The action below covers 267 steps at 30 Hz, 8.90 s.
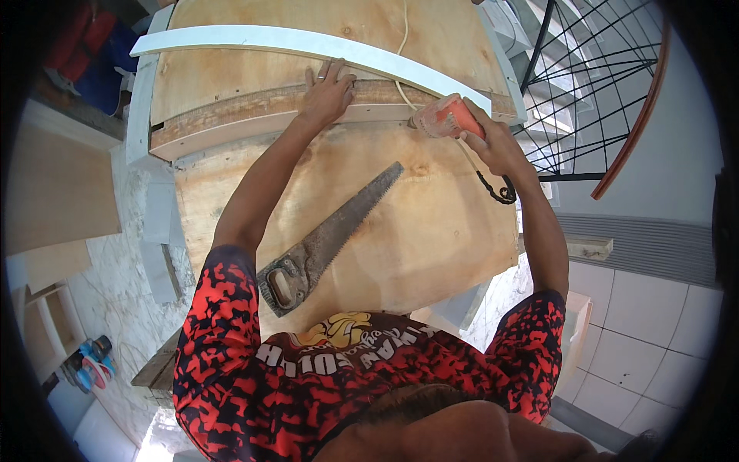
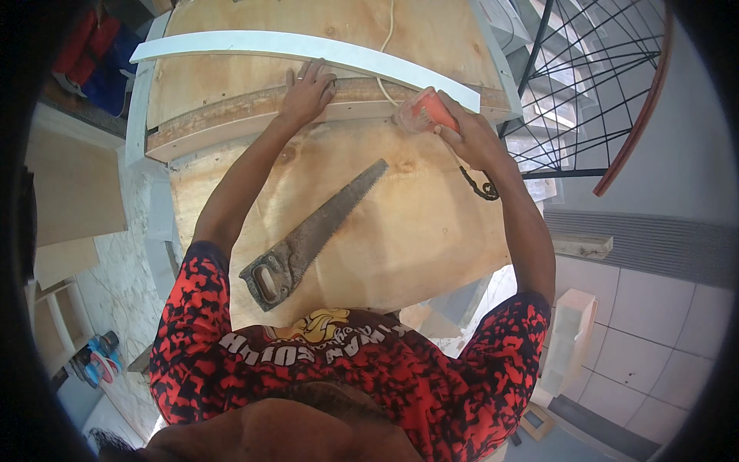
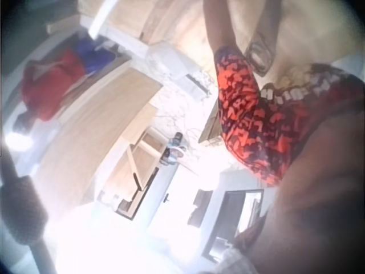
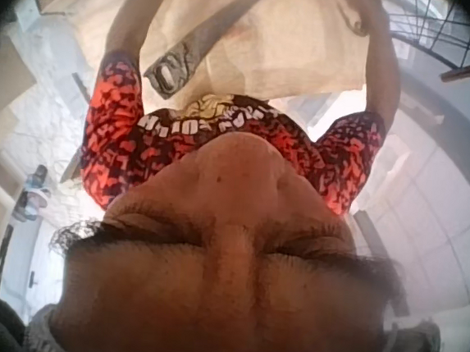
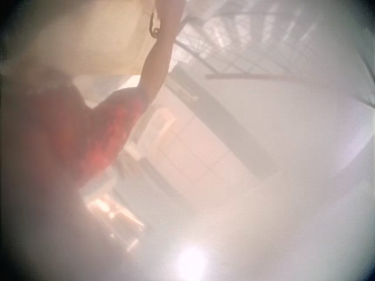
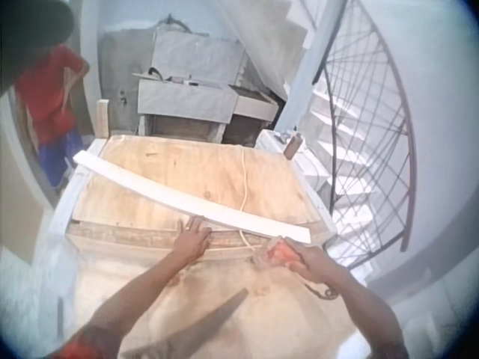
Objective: The person uses an electric drill to drill multiple holes into a wooden board supported on a workbench, using a plastic guide strip to position the drill bit.
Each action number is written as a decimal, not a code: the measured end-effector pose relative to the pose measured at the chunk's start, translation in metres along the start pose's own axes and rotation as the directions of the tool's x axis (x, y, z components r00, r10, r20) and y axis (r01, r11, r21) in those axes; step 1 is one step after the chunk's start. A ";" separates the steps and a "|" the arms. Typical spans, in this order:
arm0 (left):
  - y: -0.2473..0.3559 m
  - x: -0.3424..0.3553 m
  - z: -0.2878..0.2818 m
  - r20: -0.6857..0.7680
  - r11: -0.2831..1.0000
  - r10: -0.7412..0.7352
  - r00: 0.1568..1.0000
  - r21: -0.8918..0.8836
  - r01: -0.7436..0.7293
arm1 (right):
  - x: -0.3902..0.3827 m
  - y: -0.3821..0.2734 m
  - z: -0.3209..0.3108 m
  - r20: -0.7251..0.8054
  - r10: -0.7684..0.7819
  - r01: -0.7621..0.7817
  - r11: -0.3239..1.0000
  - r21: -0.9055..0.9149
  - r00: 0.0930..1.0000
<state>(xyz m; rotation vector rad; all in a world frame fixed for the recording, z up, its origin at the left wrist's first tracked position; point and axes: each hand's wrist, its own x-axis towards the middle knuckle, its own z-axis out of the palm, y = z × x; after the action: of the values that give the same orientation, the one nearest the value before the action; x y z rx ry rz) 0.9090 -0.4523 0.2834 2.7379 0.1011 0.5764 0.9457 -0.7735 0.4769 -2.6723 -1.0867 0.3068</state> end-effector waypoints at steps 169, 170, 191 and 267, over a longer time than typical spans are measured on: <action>0.120 -0.017 0.114 0.205 0.971 0.188 0.961 -0.188 -0.150 | -0.153 -0.050 0.092 -0.425 0.759 0.345 0.277 0.897 0.494; 0.117 -0.008 0.126 0.215 0.966 0.245 0.945 -0.137 -0.219 | -0.156 -0.049 0.092 -0.433 0.751 0.353 0.281 0.893 0.498; 0.081 -0.028 0.100 0.405 0.913 0.300 0.864 0.140 -0.383 | -0.166 0.009 0.105 -0.377 0.881 0.372 0.260 0.891 0.286; 0.100 -0.009 0.126 0.369 0.895 0.293 0.882 0.217 -0.389 | -0.066 0.190 0.064 -0.421 0.777 -0.216 0.563 0.798 0.469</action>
<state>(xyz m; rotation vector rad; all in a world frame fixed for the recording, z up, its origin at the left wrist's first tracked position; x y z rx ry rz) 0.9512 -0.5872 0.2055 3.1177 -0.4291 0.1888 1.0057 -0.9427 0.3670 -1.9996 0.1971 -0.2958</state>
